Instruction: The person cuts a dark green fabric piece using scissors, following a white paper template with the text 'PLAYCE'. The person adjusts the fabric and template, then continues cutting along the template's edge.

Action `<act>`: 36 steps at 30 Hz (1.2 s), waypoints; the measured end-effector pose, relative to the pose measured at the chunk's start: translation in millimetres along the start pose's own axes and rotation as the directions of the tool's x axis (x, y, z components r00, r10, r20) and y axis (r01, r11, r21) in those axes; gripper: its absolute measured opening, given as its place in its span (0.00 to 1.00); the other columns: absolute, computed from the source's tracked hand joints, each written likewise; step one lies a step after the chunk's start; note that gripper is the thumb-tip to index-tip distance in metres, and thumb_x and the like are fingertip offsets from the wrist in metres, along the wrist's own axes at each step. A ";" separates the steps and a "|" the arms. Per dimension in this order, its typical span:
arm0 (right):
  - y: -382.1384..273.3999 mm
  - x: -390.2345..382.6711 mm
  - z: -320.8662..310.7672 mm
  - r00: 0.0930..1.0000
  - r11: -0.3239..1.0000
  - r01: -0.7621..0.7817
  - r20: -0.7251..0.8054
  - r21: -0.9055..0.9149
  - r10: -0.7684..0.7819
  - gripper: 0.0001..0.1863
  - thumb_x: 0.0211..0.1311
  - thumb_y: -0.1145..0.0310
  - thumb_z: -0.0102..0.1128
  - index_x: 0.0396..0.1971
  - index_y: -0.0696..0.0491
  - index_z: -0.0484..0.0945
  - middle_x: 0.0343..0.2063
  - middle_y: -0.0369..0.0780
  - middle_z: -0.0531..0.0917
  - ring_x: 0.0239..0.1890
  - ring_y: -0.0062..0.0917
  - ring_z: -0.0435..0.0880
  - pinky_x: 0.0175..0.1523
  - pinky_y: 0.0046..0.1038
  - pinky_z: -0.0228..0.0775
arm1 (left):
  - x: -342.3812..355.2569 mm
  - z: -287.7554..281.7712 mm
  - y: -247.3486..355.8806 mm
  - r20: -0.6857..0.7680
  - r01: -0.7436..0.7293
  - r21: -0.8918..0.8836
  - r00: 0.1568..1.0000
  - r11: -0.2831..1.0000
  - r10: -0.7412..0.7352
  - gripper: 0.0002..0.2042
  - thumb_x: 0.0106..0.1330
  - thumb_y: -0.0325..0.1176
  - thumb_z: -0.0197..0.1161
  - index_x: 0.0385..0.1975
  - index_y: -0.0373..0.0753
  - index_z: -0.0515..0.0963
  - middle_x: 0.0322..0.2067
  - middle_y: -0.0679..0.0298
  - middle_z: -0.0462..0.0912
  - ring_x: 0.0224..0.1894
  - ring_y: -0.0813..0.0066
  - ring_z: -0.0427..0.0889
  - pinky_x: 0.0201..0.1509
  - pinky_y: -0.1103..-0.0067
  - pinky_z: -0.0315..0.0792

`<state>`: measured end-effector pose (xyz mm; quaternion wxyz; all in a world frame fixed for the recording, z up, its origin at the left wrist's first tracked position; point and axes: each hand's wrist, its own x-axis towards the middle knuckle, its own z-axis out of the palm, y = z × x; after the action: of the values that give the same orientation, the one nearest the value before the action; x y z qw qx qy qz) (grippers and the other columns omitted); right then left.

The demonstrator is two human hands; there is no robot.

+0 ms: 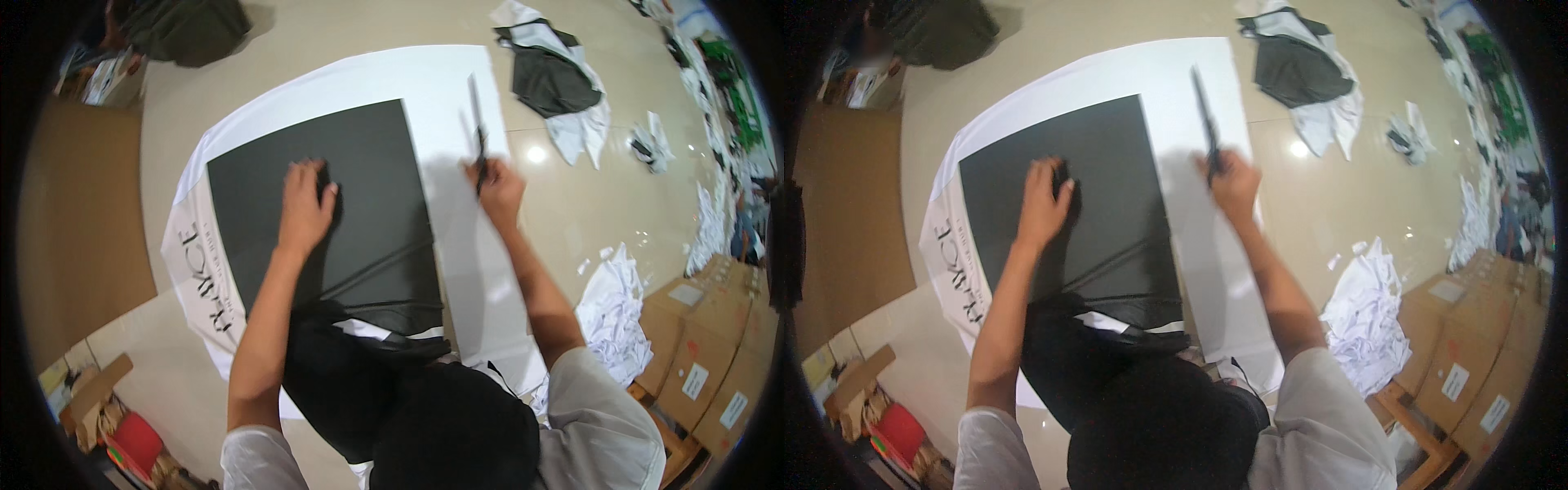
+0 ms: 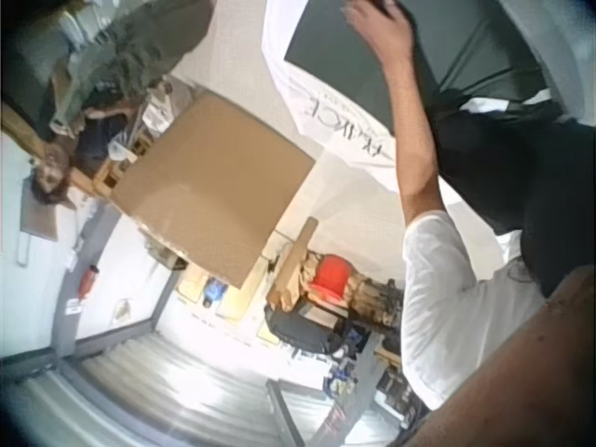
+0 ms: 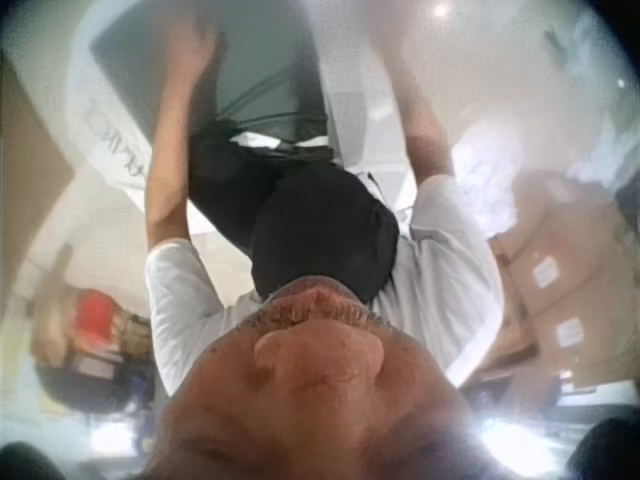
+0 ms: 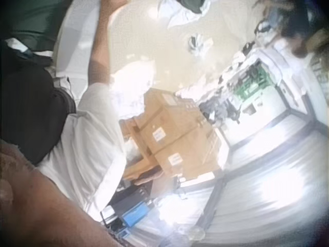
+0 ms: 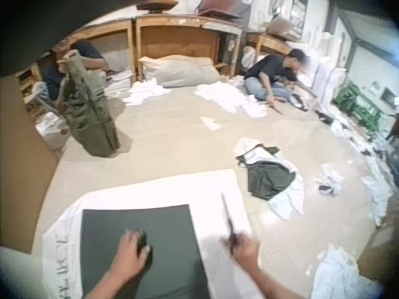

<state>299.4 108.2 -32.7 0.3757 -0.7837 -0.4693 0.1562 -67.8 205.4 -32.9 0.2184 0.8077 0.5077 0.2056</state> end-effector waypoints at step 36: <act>22.1 -288.9 -81.5 0.591 0.671 -0.731 0.605 0.122 0.534 0.32 0.61 0.37 0.82 0.28 0.55 0.87 0.23 0.38 0.86 0.24 0.24 0.84 0.32 0.31 0.77 | -134.3 90.0 142.0 0.259 0.131 -0.112 0.961 0.985 -0.099 0.18 0.73 0.26 0.61 0.60 0.30 0.72 0.55 0.33 0.83 0.59 0.30 0.83 0.63 0.49 0.76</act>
<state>214.2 -180.4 -25.5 0.2873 -0.7435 -0.1992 0.5702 31.9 15.0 -41.8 0.3443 0.7806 0.5076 0.1204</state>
